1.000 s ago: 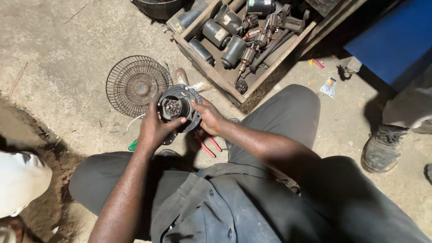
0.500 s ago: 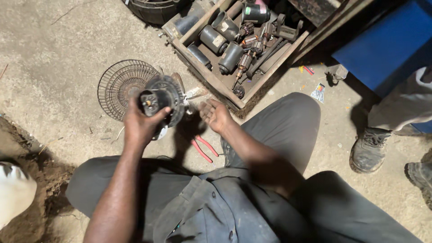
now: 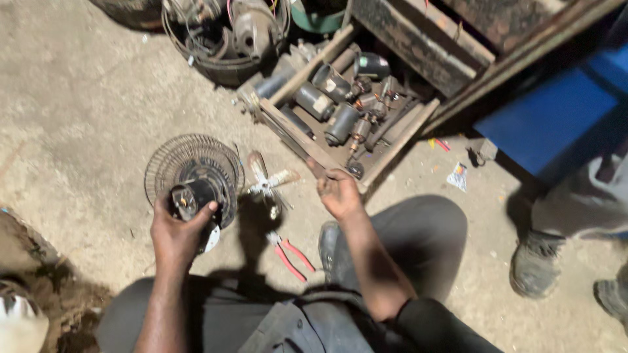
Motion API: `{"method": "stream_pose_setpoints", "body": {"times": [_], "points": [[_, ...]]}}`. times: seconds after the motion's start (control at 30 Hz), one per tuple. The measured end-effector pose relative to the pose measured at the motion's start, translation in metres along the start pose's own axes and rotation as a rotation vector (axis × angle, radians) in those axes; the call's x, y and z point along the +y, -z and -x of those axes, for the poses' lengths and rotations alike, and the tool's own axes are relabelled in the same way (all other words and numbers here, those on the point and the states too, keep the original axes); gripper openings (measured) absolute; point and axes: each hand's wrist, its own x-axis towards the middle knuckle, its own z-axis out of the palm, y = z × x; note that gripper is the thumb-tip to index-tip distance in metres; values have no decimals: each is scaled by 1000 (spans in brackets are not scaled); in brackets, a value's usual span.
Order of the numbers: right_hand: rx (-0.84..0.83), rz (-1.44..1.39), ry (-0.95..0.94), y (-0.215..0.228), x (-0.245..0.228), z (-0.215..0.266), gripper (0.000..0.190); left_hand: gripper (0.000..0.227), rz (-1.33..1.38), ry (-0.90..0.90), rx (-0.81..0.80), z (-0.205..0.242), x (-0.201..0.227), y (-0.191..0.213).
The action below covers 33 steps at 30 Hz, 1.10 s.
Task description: The person disassembles a fan motor housing, removes the internal rotor, and replaces the capacitor with a new one from a nearby crate. The person then reassembles the motor housing and secures the components.
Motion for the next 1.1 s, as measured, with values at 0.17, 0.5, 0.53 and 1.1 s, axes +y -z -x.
{"method": "stream_pose_setpoints", "body": {"times": [0.17,0.5,0.53,1.1], "points": [[110,-244,-6,-6,-54,-40,62,81,118,-12,85,-18,18,3],[175,-136,72,36,-196,-97,47,74,151,-38,147,-28,-11,31],[41,-182,-84,32,-216,-103,45,75,143,-59,153,-25,-9,31],[267,58,326,-32,-258,-165,36,90,-63,-32,159,-9,-34,21]]}}
